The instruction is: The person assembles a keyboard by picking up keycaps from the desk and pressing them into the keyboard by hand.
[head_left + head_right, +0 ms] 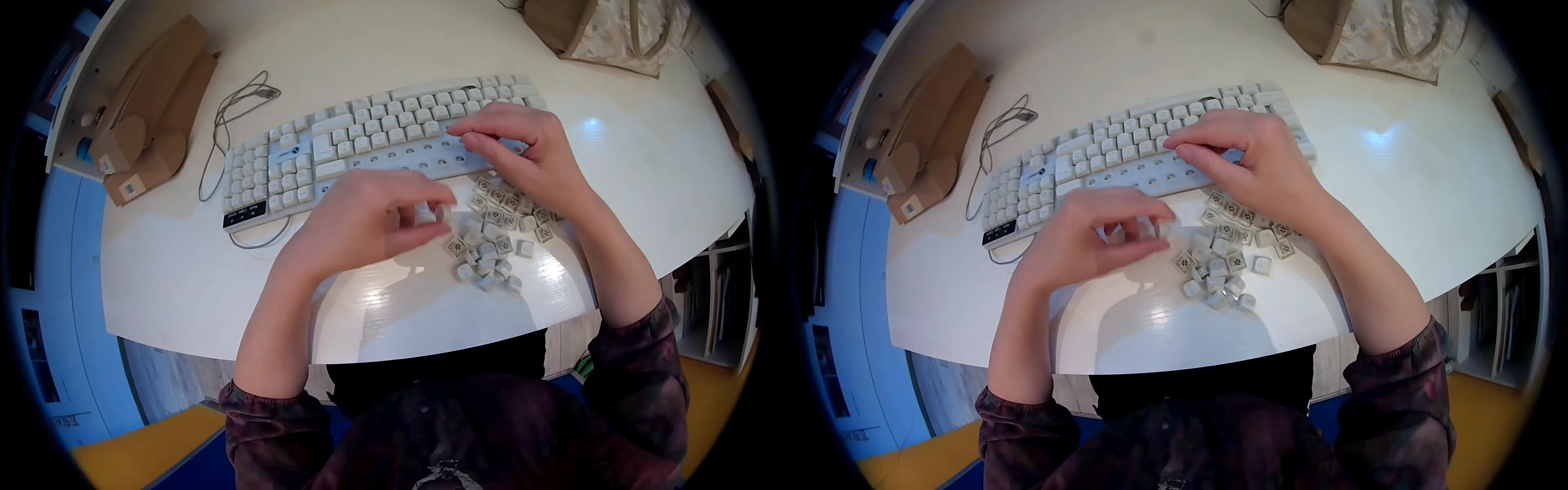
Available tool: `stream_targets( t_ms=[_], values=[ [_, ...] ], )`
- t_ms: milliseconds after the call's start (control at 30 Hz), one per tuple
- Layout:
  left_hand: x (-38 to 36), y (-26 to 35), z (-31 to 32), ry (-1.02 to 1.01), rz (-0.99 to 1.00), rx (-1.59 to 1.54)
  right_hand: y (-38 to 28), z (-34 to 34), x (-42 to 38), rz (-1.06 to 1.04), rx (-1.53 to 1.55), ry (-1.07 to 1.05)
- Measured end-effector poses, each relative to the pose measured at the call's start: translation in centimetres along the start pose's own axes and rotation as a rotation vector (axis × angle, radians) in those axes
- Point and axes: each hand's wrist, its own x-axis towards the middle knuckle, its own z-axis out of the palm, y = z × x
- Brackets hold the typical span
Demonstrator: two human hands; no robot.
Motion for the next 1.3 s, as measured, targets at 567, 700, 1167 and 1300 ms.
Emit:
stream_targets(
  t_ms=[567,700,1167,1300],
  values=[
    [0.8,-0.8,0.7,0.378,0.122,-0.089,-0.9,1.1,-0.7,0.058,0.195,-0.034],
    [0.8,-0.8,0.8,0.413,0.107,-0.136,-1.0,1.2,-0.7,0.051,0.210,0.006],
    [0.6,-0.9,0.7,0.397,0.125,-0.124,-1.3,1.0,-0.7,-0.011,0.185,-0.001],
    [0.6,-0.9,0.7,0.404,0.142,-0.132,-1.3,1.0,-0.7,-0.006,0.195,-0.002]
  ],
)
